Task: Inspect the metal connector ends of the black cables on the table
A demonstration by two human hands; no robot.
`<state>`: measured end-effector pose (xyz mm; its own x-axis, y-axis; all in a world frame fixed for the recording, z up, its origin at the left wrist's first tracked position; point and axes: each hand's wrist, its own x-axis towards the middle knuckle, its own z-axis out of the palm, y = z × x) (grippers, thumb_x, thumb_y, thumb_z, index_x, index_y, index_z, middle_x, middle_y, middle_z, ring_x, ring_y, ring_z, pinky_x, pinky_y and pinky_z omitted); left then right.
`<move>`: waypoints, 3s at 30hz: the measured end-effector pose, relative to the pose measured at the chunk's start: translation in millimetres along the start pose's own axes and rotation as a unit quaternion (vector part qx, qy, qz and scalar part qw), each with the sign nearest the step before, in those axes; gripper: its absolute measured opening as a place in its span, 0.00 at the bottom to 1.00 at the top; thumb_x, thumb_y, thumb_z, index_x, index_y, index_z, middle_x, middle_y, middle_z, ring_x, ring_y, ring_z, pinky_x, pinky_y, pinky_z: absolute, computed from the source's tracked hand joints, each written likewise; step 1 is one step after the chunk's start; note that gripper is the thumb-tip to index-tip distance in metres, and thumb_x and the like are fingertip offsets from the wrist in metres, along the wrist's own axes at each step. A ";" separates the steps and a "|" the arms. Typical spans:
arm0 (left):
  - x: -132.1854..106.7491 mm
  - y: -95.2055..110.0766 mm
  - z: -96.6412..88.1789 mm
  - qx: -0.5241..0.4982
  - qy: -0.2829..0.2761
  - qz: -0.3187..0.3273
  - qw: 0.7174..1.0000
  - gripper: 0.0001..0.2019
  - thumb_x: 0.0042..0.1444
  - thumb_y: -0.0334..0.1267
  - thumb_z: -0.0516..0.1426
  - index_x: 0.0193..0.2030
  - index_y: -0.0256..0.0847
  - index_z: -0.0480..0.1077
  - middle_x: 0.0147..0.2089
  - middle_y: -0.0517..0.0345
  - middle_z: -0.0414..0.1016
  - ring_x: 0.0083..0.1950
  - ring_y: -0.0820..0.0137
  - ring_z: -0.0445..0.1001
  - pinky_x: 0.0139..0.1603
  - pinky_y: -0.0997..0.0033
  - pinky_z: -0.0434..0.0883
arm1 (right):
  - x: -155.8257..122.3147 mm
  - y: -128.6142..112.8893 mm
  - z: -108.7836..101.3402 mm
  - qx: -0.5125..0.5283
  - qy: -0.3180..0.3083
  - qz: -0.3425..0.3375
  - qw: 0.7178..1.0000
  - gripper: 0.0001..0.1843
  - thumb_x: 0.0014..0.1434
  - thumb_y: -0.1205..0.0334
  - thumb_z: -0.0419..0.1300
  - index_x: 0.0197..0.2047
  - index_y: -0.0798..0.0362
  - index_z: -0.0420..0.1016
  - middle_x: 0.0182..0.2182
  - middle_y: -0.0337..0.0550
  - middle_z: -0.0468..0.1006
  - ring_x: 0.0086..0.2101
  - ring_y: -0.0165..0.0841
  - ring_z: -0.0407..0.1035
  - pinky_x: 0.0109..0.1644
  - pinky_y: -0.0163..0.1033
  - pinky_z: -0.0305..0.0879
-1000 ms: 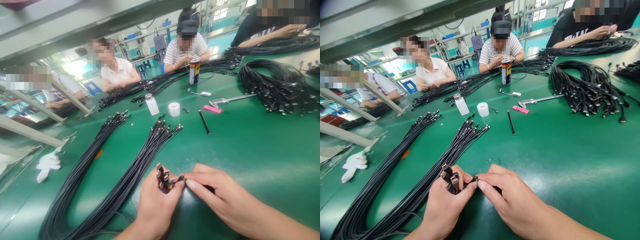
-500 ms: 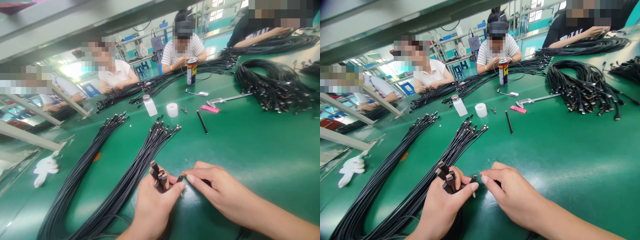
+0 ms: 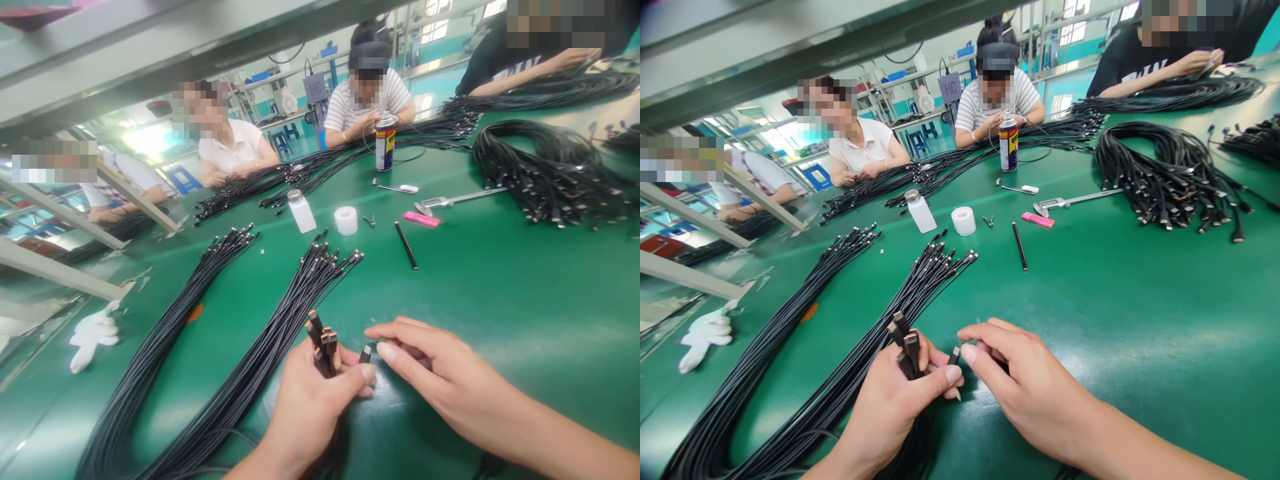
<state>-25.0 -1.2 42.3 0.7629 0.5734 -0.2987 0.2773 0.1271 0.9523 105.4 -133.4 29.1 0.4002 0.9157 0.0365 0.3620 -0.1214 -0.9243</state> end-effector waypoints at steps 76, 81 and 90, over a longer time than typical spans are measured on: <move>8.8 -4.0 -3.5 -0.176 -0.040 -0.029 0.983 0.13 0.47 0.35 0.71 0.34 0.34 0.73 0.26 0.58 0.73 0.27 0.74 0.70 0.31 0.75 0.66 | 0.2 -5.5 -4.3 0.033 -0.003 -0.032 0.999 0.14 0.69 0.62 0.55 0.47 0.41 0.82 0.35 0.36 0.78 0.37 0.30 0.70 0.41 0.35 0.63; 8.0 -5.3 -3.5 -0.174 -0.041 -0.028 0.983 0.12 0.47 0.34 0.70 0.34 0.34 0.73 0.27 0.59 0.73 0.28 0.74 0.70 0.31 0.75 0.67 | 0.1 -6.4 -4.9 0.027 -0.005 -0.030 0.999 0.14 0.69 0.62 0.55 0.46 0.41 0.82 0.34 0.36 0.78 0.37 0.30 0.70 0.41 0.35 0.63; 7.9 -7.5 -2.8 -0.174 -0.038 -0.018 0.984 0.13 0.47 0.35 0.71 0.34 0.34 0.73 0.27 0.59 0.74 0.28 0.74 0.70 0.33 0.74 0.67 | 0.0 -6.2 -4.5 0.004 -0.002 -0.022 1.000 0.15 0.69 0.62 0.54 0.39 0.46 0.83 0.34 0.38 0.77 0.36 0.31 0.70 0.40 0.37 0.62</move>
<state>-22.7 4.6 32.9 0.8018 0.5021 -0.3240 0.0990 0.4230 0.9007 107.0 -134.4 36.5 0.3812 0.9214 0.0751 0.3713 -0.0782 -0.9252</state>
